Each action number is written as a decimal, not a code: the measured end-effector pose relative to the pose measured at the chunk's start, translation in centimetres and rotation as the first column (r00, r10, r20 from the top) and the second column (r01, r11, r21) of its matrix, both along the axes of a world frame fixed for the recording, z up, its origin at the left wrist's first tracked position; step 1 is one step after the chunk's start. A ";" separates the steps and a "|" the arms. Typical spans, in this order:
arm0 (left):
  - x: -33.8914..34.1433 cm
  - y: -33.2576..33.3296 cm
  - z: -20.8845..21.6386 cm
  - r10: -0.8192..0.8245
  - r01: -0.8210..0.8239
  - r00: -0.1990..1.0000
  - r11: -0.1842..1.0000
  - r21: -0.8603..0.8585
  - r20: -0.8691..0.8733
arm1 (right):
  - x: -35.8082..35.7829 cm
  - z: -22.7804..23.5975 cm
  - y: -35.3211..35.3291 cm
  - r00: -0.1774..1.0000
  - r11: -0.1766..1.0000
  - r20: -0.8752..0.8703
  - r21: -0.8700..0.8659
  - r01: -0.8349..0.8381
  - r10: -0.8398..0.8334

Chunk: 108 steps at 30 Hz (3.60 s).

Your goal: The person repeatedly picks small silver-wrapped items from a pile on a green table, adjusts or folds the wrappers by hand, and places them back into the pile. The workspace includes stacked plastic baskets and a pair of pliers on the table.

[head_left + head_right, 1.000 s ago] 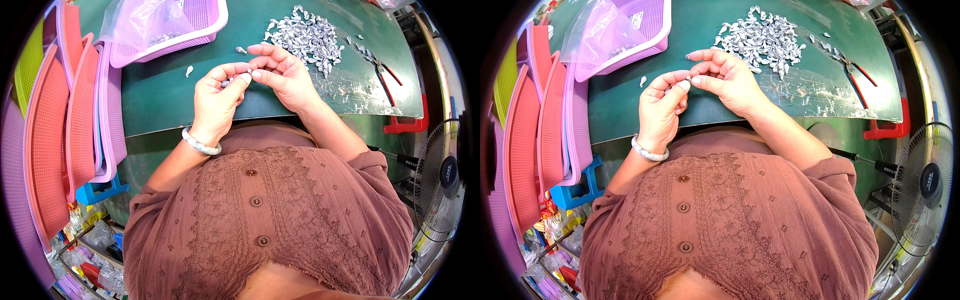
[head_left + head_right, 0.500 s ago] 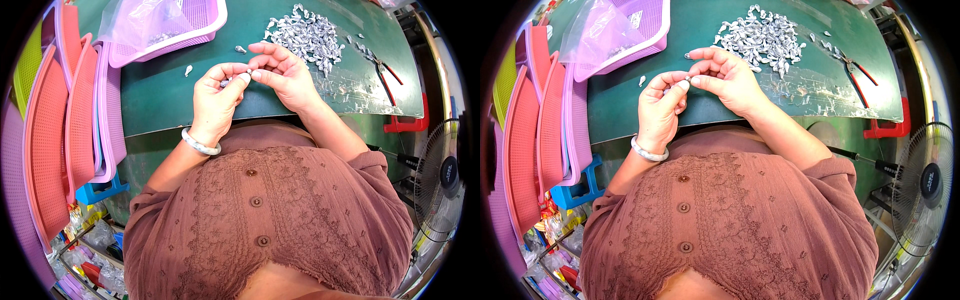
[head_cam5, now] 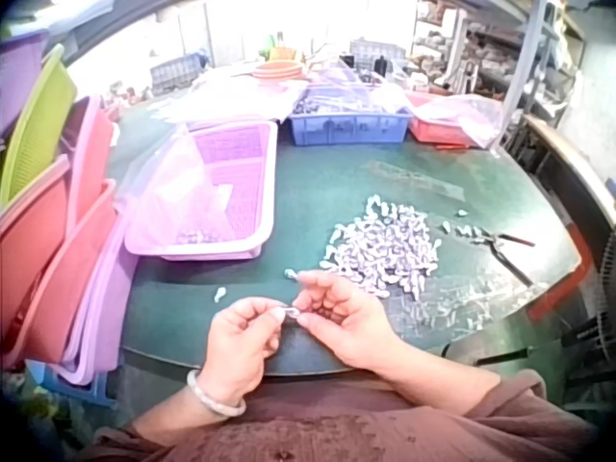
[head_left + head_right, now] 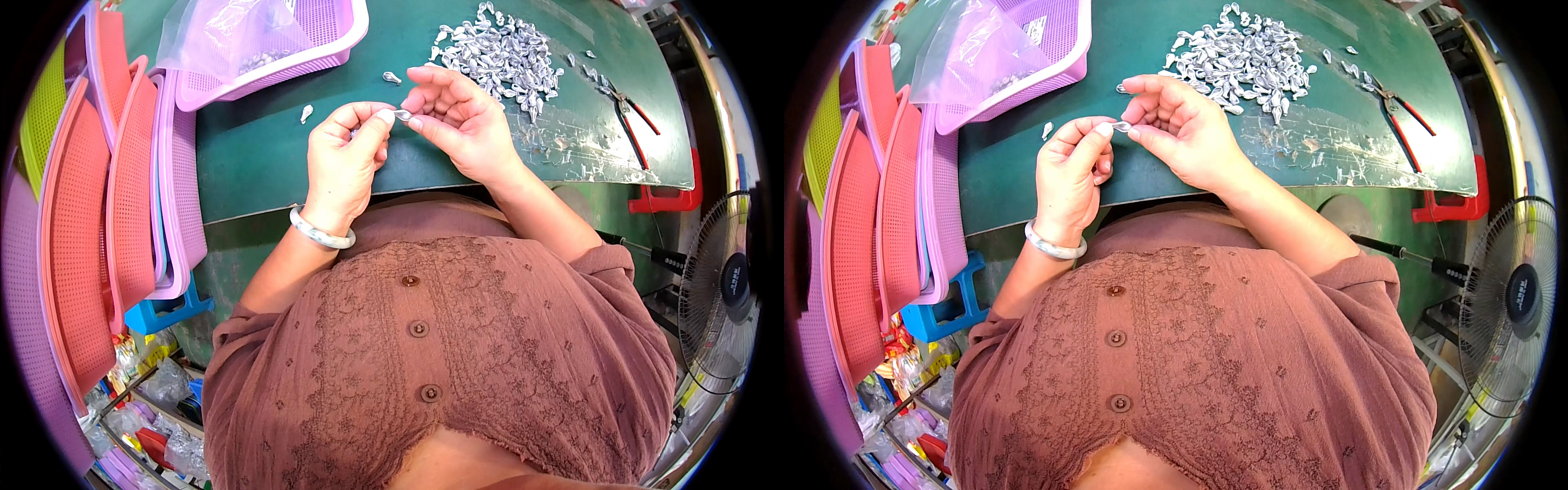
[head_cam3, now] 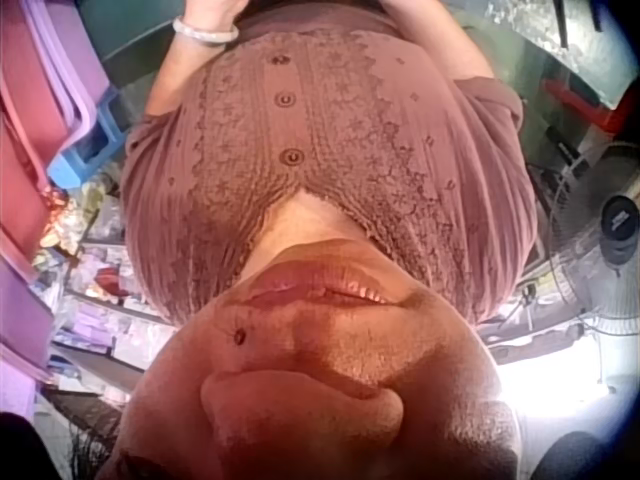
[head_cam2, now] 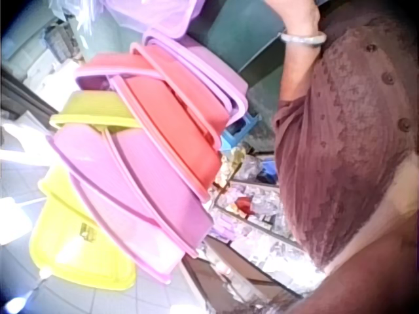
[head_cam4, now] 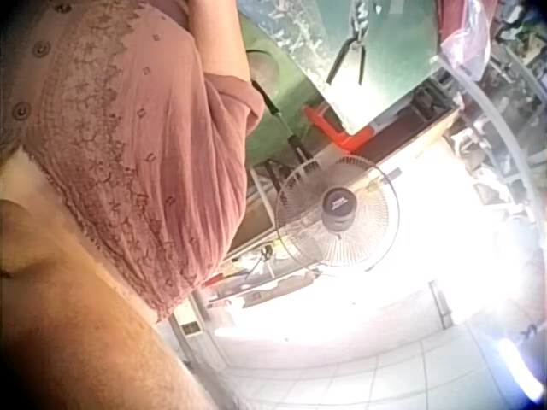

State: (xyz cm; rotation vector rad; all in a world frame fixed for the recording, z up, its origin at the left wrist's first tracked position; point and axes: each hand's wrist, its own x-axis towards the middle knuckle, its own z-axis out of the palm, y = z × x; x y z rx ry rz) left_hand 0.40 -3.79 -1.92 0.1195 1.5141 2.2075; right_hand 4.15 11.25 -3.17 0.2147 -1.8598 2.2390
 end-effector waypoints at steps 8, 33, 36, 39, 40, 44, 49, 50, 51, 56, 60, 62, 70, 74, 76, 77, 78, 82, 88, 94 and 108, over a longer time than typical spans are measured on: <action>-0.3 -0.1 0.0 -0.009 0.006 0.998 0.999 0.039 0.062 | 0.0 0.2 0.1 0.999 1.000 0.032 -0.004 -0.011 0.011; 0.3 0.1 -0.1 -0.026 0.023 0.997 0.999 -0.048 -0.066 | 0.1 0.2 0.0 0.997 0.999 -0.074 0.045 0.028 -0.025; 0.2 0.1 -0.3 -0.045 0.043 0.998 0.998 -0.047 -0.053 | 0.2 0.3 -0.1 0.994 0.999 -0.110 0.047 0.026 -0.020; 0.0 0.1 -0.1 -0.074 0.073 0.997 0.996 -0.051 -0.017 | 0.2 0.3 -0.2 0.990 0.999 -0.138 0.028 0.019 -0.015; -0.1 0.1 -0.1 -0.091 0.090 0.996 0.995 -0.046 -0.016 | 0.1 0.2 -0.2 0.989 1.000 -0.146 0.021 0.016 -0.013; -0.3 -0.1 -0.1 -0.131 0.130 0.991 0.991 -0.039 -0.017 | 0.0 0.1 0.0 0.987 0.999 -0.160 0.051 -0.005 0.013; -0.2 -0.2 0.0 -0.167 0.167 0.986 0.986 -0.011 0.011 | 0.2 0.2 -0.1 0.987 0.986 -0.154 0.148 0.077 -0.054; -0.1 -0.2 0.2 -0.176 0.176 0.984 0.984 0.005 0.024 | 0.2 0.3 -0.1 0.988 0.981 -0.143 0.175 0.081 -0.056; -0.1 -0.2 0.4 -0.186 0.185 0.982 0.982 0.024 0.037 | 0.1 0.3 0.0 0.989 0.976 -0.133 0.203 0.085 -0.058; -0.7 -0.6 0.1 -0.203 0.199 0.977 0.978 0.066 0.065 | -1.3 0.6 0.9 0.977 0.907 -0.189 0.388 0.165 -0.097; -1.2 -1.1 -0.1 -0.189 0.152 0.966 0.967 0.205 0.176 | -3.5 1.5 1.7 0.974 0.612 -0.213 0.761 0.214 -0.076; -1.4 -1.4 0.0 -0.197 0.137 0.958 0.953 0.269 0.210 | -4.9 1.7 1.6 0.972 0.479 -0.233 0.852 0.210 -0.011; -1.4 -1.8 -0.5 -0.170 0.113 0.961 0.961 0.252 0.218 | -6.5 2.5 1.0 1.000 0.525 -0.006 0.851 0.005 0.001; -1.1 -1.3 -0.5 -0.123 0.091 0.980 0.976 0.196 0.157 | -5.5 3.3 1.6 0.928 0.981 0.347 0.081 -0.177 0.138; -0.9 -1.0 -0.4 -0.085 0.065 0.990 0.982 0.176 0.111 | -4.2 3.4 1.1 0.917 0.984 0.363 -0.115 -0.133 0.167; -0.8 -0.9 -0.4 -0.074 0.058 0.993 0.985 0.162 0.095 | -3.8 3.4 0.9 0.911 0.971 0.369 -0.212 -0.109 0.182; -0.6 -0.8 -0.3 -0.062 0.050 0.995 0.988 0.148 0.079 | -3.5 2.9 0.9 0.915 0.945 0.341 -0.310 -0.108 0.216; -0.1 -0.4 0.0 -0.007 0.007 1.000 0.997 0.081 0.000 | -2.3 1.6 0.4 0.916 0.836 0.289 -0.542 -0.084 0.279; 0.6 -0.1 0.8 0.031 -0.022 0.986 0.998 0.058 -0.165 | -1.3 1.0 -0.3 0.915 0.753 0.287 -0.658 -0.026 0.282; 0.7 0.1 0.9 0.031 -0.024 0.966 0.999 0.030 -0.257 | -0.8 1.2 -1.0 0.903 0.737 0.337 -0.674 0.035 0.265; 0.6 0.3 0.6 0.042 -0.049 0.972 0.999 -0.021 -0.232 | -0.4 0.9 -1.1 0.920 0.765 0.325 -0.642 0.045 0.219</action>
